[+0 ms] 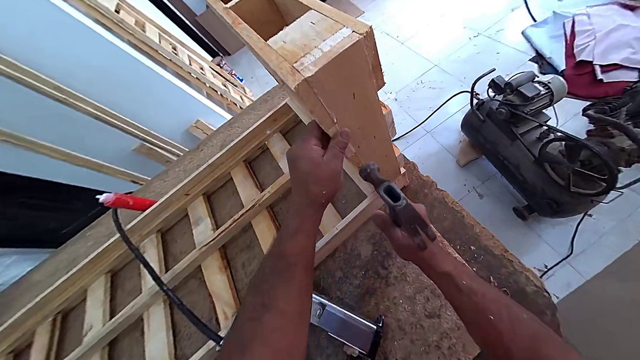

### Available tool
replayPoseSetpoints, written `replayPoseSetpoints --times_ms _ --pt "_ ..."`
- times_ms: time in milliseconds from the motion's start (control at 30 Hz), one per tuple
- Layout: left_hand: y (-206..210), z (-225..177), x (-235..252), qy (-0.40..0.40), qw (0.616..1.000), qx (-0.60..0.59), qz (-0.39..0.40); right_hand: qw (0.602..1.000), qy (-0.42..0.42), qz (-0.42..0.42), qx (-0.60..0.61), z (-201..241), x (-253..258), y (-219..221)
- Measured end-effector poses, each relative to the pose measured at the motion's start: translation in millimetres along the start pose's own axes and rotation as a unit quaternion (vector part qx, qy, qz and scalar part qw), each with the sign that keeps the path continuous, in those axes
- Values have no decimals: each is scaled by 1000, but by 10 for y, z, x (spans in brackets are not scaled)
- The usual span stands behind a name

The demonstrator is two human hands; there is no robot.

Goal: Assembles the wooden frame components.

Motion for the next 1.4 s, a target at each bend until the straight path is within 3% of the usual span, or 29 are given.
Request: replayPoseSetpoints --times_ms 100,300,533,667,767,867,1033,1100,1200,1267,1400 --pt "54 -4 -27 21 999 -28 -19 996 24 -10 84 -178 212 212" --pt "106 -6 -41 55 997 -28 -54 994 -18 -47 100 -310 309 390" --pt "128 -22 -42 79 995 -33 -58 988 20 -26 150 -402 326 530" --pt "139 -24 -53 78 994 -34 -64 990 12 -16 139 -427 272 519" --pt "130 -24 -133 29 998 -23 -44 987 57 12 150 -475 251 543" --pt "118 -40 -148 2 1000 -16 -25 987 40 2 155 -339 209 418" --pt "142 -114 -143 -30 985 -95 -139 994 8 -3 108 -142 154 144" --pt "166 -145 -146 -14 985 -63 -159 998 9 -7 65 -114 191 60" --pt "164 -101 -157 26 989 38 -141 1000 5 3 21 -102 291 28" --pt "170 11 -157 37 994 29 -96 999 23 9 28 -106 377 31" --pt "193 214 -341 -46 996 81 1 992 118 31 13 -286 204 -53"
Point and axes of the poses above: each hand's wrist, its own x-axis towards the middle knuckle, its own y-axis out of the palm, z = x × y, the point moved 6 cm from there along x, towards the middle knuckle, and after that the axes turned 5 degrees about z, right-handed, at the moved point
